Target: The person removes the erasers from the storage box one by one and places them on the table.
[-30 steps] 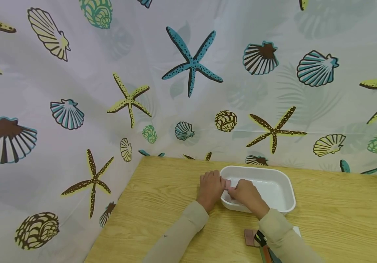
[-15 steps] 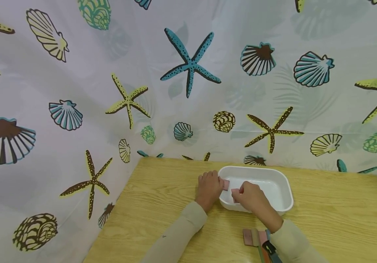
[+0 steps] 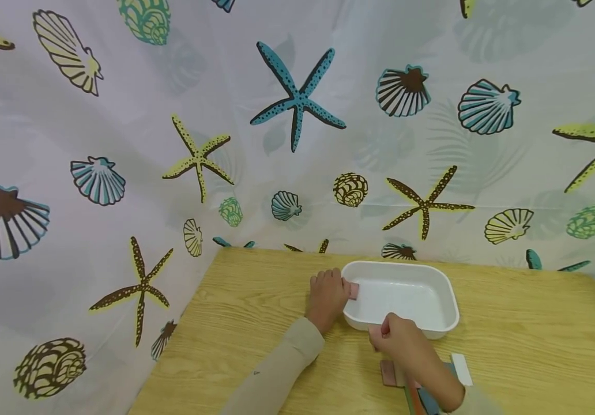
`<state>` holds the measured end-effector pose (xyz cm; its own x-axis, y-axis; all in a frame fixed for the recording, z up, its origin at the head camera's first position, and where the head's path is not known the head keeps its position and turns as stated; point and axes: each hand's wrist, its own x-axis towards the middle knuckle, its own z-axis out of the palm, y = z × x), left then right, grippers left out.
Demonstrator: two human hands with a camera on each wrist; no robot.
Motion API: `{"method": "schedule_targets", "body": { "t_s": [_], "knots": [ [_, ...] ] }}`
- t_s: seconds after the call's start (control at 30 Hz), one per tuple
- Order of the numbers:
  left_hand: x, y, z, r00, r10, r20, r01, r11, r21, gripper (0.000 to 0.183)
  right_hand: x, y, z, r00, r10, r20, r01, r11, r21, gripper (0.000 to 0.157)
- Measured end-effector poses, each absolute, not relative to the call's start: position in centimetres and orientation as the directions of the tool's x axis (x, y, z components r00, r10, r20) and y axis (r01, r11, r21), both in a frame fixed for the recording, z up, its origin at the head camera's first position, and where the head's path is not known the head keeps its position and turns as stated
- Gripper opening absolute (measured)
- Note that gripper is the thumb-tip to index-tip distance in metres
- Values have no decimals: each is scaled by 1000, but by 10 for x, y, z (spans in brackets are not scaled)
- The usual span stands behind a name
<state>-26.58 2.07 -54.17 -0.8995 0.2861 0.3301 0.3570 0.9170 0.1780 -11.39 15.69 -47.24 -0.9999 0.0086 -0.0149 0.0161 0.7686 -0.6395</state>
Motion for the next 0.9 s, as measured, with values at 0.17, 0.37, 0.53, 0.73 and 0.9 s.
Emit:
{"method": "schedule_targets", "body": {
  "t_s": [0.17, 0.37, 0.53, 0.73, 0.9],
  "knots": [
    [-269, 21, -544, -909, 283, 306, 349, 918, 189, 26, -101, 160, -477, -998, 12, -59, 46, 773, -632, 18],
    [-270, 20, -543, -909, 281, 307, 348, 917, 192, 25, -91, 163, -484, -994, 31, -107, 91, 777, -623, 22],
    [-268, 18, -540, -912, 276, 304, 346, 915, 207, 23, -84, 164, -487, -983, 38, -180, 146, 757, -637, 26],
    [-268, 18, -537, -909, 281, 307, 353, 911, 212, 22, -73, 163, -498, -971, 28, -238, 169, 786, -595, 25],
    [-269, 20, -538, -914, 284, 291, 350, 914, 206, 24, -64, 162, -505, -961, 34, -273, 187, 807, -560, 27]
  ]
}}
